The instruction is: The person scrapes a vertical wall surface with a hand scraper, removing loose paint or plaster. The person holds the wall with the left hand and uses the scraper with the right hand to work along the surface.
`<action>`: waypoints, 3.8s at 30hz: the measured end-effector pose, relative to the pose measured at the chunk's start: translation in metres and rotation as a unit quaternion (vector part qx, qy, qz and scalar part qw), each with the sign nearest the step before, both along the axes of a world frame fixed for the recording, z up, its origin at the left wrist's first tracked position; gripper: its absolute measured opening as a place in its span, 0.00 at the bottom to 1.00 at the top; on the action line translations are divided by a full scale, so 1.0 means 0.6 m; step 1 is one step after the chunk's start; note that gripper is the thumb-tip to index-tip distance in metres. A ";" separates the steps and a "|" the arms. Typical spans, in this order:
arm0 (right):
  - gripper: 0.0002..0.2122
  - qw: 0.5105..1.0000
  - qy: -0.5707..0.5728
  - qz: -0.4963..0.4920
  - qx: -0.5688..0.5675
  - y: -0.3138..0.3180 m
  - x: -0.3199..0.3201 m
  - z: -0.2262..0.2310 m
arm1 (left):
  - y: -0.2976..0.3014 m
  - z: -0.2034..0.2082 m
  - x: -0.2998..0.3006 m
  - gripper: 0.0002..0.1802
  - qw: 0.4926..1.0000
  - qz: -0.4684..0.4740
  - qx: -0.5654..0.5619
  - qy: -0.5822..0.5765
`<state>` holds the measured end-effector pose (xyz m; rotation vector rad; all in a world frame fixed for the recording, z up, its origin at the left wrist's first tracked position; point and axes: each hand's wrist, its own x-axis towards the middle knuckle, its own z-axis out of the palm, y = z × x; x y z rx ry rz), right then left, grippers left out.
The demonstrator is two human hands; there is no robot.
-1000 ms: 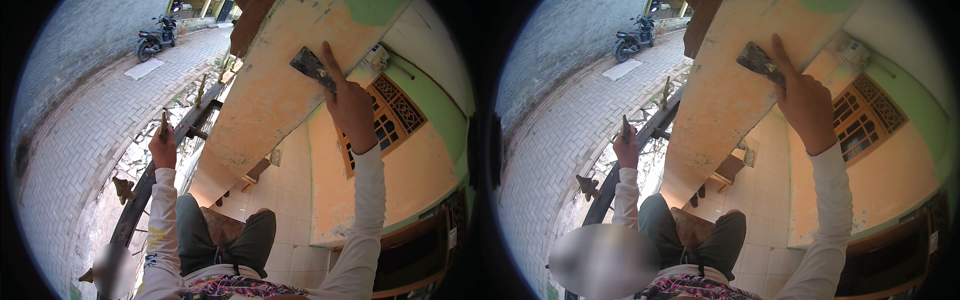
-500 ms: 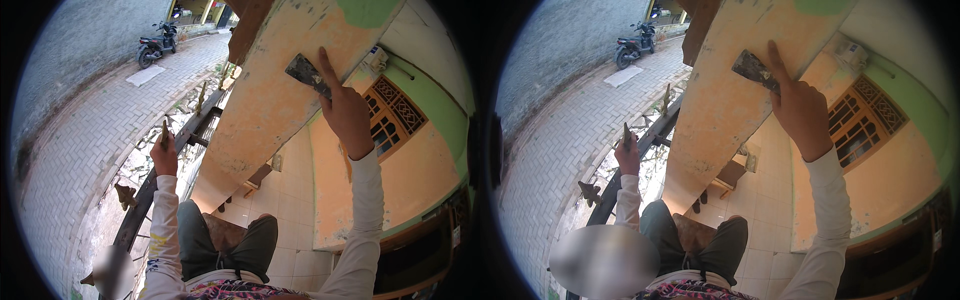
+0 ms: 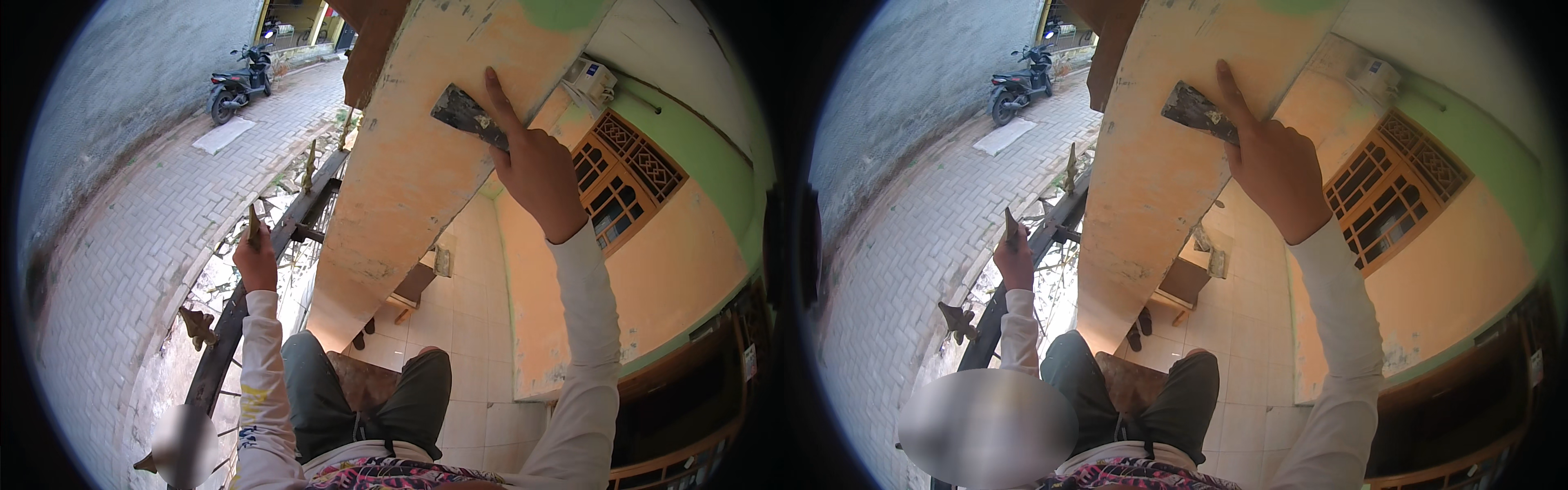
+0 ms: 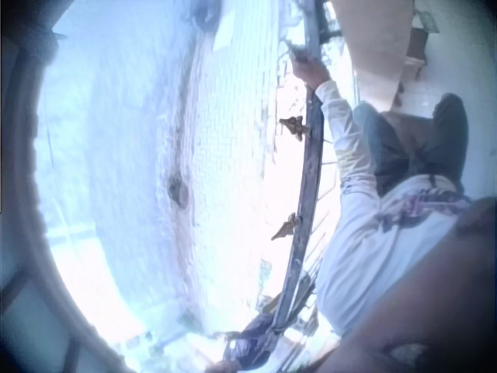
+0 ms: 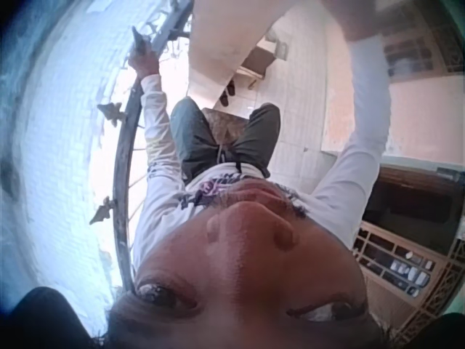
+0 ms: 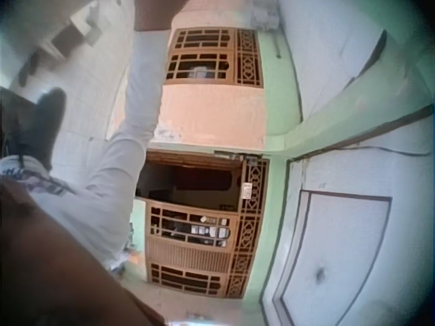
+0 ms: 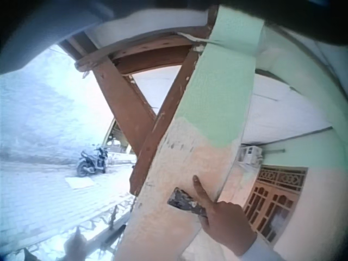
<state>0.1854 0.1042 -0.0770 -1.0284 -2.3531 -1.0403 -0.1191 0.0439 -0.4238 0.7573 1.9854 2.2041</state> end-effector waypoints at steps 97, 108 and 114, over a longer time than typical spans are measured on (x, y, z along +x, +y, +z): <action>0.45 0.993 0.037 0.015 -0.111 -0.011 0.022 -0.166 | -0.013 0.032 0.015 0.16 1.000 -0.003 -0.013 -0.022; 0.47 0.994 0.040 0.010 -0.106 -0.012 0.019 -0.167 | -0.010 0.028 0.016 0.16 1.000 0.001 0.006 -0.016; 0.47 0.993 0.045 0.017 -0.105 -0.010 0.020 -0.169 | -0.009 0.025 0.013 0.16 1.000 0.005 0.004 -0.008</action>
